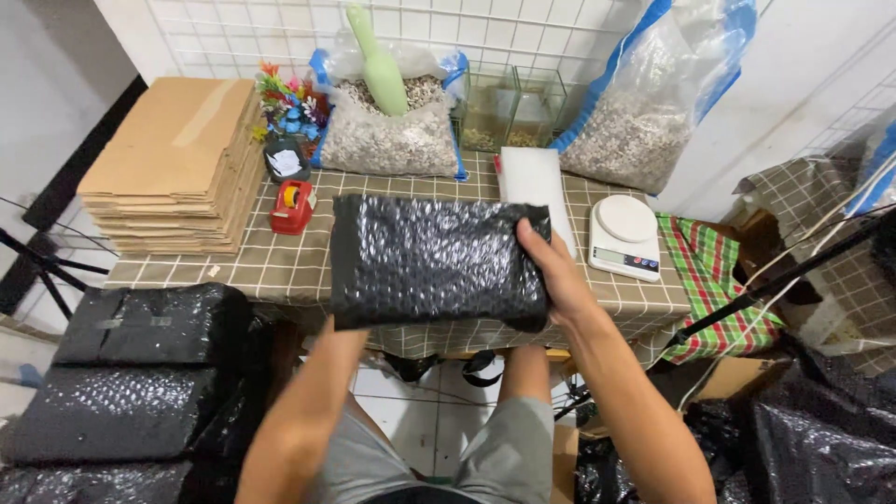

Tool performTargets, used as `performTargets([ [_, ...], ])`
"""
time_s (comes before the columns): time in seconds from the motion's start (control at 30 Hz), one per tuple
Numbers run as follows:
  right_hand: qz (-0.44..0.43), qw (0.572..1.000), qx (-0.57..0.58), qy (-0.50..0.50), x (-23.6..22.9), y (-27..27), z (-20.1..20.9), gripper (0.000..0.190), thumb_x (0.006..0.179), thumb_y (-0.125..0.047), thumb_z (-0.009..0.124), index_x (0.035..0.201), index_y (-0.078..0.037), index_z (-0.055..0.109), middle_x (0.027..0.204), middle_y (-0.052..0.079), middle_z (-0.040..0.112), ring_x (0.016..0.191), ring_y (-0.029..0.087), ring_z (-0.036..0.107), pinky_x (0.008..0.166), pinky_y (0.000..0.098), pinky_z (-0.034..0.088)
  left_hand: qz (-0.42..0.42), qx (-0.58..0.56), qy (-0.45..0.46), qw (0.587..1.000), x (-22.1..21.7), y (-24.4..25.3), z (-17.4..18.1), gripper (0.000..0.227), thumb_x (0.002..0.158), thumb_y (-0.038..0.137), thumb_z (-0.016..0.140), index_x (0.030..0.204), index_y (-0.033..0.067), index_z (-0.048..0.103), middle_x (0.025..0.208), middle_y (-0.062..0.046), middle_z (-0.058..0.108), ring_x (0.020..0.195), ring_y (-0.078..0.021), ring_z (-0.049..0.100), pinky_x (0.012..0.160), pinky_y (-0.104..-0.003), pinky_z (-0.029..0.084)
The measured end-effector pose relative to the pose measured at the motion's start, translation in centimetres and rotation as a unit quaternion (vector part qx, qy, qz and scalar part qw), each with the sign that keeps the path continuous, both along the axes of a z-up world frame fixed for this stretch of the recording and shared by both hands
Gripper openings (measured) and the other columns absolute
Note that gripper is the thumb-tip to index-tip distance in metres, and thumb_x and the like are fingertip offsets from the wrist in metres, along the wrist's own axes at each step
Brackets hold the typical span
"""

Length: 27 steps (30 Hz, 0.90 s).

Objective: The person wraps a rectangular item in black bubble wrap, folds the edges, and seals the package with clear packing tape. The wrapped package is placed on the table next to other similar packages.

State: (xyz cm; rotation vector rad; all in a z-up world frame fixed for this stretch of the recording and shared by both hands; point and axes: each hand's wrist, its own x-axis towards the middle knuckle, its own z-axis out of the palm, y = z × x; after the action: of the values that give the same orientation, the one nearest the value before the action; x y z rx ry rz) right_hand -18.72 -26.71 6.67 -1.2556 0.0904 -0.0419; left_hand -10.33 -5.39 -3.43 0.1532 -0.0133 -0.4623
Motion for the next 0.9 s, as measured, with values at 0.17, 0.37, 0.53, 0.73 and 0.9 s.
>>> performTargets([
  [0.17,0.027,0.999,-0.042,-0.009,0.5,-2.0,-3.8,0.058,0.09,-0.042,0.075,0.13,-0.003,0.059,0.107,0.018,0.062,0.097,0.029,0.065,0.079,0.0488,0.061,0.008,0.119,-0.023,0.993,4.8,3.3,-0.2,0.058,0.089,0.051,0.062,0.135,0.0148,0.062,0.139,-0.016,0.062,0.126,-0.0381,0.061,0.11,-0.057,0.046],
  [0.37,0.124,0.964,-0.166,-0.17,0.8,-2.6,-3.7,0.054,0.093,-0.038,0.07,0.133,-0.004,0.058,0.121,0.014,0.06,0.115,0.023,0.055,0.101,0.0449,0.049,-0.067,0.348,-0.018,0.935,10.6,5.4,-2.3,0.023,0.081,0.017,0.078,0.102,0.0094,0.077,0.103,-0.017,0.077,0.097,-0.0351,0.076,0.088,-0.053,0.061],
  [0.53,0.186,0.887,-0.298,-0.3,1.5,-2.8,-3.6,0.054,0.088,-0.027,0.077,0.132,-0.002,0.059,0.125,0.014,0.063,0.124,0.023,0.052,0.113,0.0446,0.036,-0.09,0.415,-0.054,0.904,13.8,7.5,-1.3,0.031,0.077,0.016,0.081,0.106,0.0067,0.075,0.107,-0.017,0.076,0.094,-0.0333,0.077,0.086,-0.052,0.061],
  [0.73,0.176,0.86,-0.345,-0.333,3.4,-1.7,-5.8,0.052,0.08,-0.027,0.086,0.124,-0.009,0.064,0.116,0.012,0.057,0.115,0.027,0.054,0.107,0.0437,0.038,-0.018,0.392,-0.081,0.916,17.8,8.7,-2.0,0.034,0.074,0.006,0.08,0.107,0.0055,0.074,0.108,-0.016,0.076,0.095,-0.0347,0.077,0.086,-0.051,0.062],
  [0.9,0.126,0.89,-0.306,-0.315,7.2,-2.4,-10.0,0.046,0.089,-0.022,0.077,0.129,-0.007,0.061,0.124,0.015,0.061,0.122,0.026,0.053,0.11,0.0448,0.036,0.109,0.737,-0.04,0.666,16.5,8.6,0.0,0.114,0.074,0.048,0.093,0.16,0.0068,0.03,0.161,-0.024,0.037,0.148,-0.0426,0.033,0.116,-0.062,0.03],
])
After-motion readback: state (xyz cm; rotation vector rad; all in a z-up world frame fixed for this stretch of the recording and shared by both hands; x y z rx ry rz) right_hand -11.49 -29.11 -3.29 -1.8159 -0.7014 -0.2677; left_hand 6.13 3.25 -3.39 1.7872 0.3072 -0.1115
